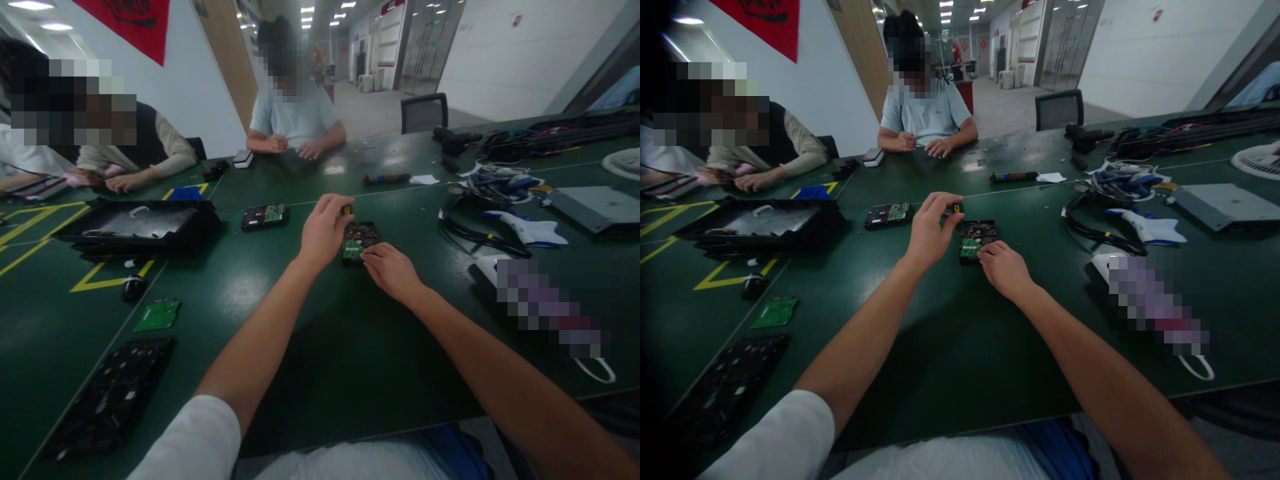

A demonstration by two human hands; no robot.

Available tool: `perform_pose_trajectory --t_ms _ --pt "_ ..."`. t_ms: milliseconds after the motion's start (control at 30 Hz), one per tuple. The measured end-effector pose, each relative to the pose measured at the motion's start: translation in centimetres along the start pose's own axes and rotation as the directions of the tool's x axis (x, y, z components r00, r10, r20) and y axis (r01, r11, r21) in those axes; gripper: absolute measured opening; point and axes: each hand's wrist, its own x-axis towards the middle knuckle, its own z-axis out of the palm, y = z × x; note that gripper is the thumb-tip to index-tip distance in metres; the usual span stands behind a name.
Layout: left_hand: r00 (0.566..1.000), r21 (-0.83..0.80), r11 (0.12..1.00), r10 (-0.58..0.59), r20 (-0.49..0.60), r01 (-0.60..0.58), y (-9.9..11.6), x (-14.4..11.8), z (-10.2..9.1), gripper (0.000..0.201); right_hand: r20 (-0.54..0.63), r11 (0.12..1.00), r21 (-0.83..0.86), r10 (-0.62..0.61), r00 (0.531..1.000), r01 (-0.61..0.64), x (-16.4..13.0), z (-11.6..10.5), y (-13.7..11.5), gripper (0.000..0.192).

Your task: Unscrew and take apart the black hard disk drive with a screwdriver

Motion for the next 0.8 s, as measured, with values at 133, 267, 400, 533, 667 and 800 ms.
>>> perform_pose_trajectory --t_ms 133,267,400,533,667,800 --pt "0.998 0.08 0.996 -0.043 0.043 0.04 -0.1 -0.1 0.1 0.036 0.004 1.0 -0.01 0.002 1.0 -0.002 0.0 0.1 0.0 0.027" --pt "0.994 0.006 0.994 -0.107 0.016 0.106 -0.8 -0.3 0.6 0.046 -0.011 1.0 -0.006 0.004 1.0 -0.004 0.0 0.1 0.0 0.027" --pt "0.989 -0.177 0.974 -0.145 -0.026 0.139 -1.1 -0.4 1.3 0.047 -0.008 1.0 -0.002 0.002 1.0 -0.002 0.0 0.1 -0.1 0.026" --pt "0.993 -0.259 0.959 -0.105 0.052 0.115 -0.9 -0.3 1.1 0.034 -0.007 1.0 -0.009 0.001 1.0 -0.001 0.0 0.0 -0.1 0.026" --pt "0.998 -0.124 0.992 -0.016 0.055 0.022 -0.5 -0.1 0.3 0.027 0.011 1.0 -0.009 0.004 1.0 -0.004 0.0 -0.1 -0.1 0.027" --pt "1.0 0.063 0.998 -0.018 0.006 0.018 -0.2 0.0 -0.2 0.03 0.005 1.0 0.0 0.005 1.0 -0.005 0.0 -0.1 -0.1 0.027"
